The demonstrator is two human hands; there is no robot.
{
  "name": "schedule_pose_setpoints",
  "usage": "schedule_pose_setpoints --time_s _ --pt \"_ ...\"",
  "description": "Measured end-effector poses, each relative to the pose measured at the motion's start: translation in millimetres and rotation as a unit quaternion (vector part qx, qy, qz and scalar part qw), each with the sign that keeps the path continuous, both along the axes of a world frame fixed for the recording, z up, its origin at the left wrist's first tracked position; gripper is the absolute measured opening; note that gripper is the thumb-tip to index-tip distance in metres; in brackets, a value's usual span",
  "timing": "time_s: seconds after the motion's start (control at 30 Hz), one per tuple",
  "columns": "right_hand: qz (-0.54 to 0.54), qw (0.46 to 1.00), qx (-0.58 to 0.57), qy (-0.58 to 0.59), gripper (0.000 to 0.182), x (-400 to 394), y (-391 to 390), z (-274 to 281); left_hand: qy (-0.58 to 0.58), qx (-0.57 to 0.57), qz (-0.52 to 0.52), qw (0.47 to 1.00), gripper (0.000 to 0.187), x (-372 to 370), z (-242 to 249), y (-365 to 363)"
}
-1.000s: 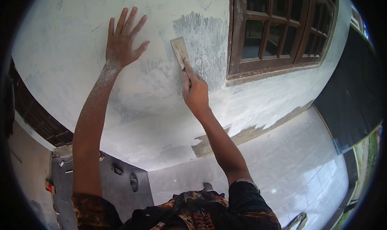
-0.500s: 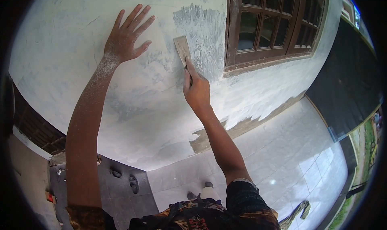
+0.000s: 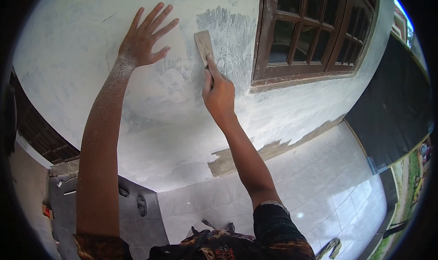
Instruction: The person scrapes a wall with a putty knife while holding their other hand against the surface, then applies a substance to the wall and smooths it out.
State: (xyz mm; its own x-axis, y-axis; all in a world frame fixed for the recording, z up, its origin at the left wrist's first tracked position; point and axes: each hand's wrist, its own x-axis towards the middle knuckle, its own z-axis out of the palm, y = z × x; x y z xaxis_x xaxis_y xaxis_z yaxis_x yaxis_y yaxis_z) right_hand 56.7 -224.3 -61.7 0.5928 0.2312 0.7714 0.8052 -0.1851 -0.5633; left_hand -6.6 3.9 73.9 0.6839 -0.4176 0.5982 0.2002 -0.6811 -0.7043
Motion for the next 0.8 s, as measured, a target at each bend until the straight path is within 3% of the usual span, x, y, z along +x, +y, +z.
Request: schedule_pose_setpoints --time_s 0.13,0.2,0.3,0.73,0.8 --pt "-0.008 0.999 0.007 -0.044 0.040 9 -2 -16 -0.009 0.008 -0.005 1.000 0.091 2 1 1" --pt "0.024 0.999 0.000 0.032 0.039 3 -7 -29 -0.011 0.021 0.000 1.000 0.091 3 1 1" --pt "0.021 0.999 0.028 -0.031 0.039 12 -3 -16 -0.013 0.025 0.013 1.000 0.092 2 0 -1" --pt "0.010 1.000 -0.013 0.004 0.041 11 -1 4 -0.007 0.022 0.037 0.999 0.092 2 2 -3" --pt "0.001 0.999 0.010 -0.042 0.040 14 -2 -10 -0.014 0.029 0.023 0.999 0.093 2 0 -1"
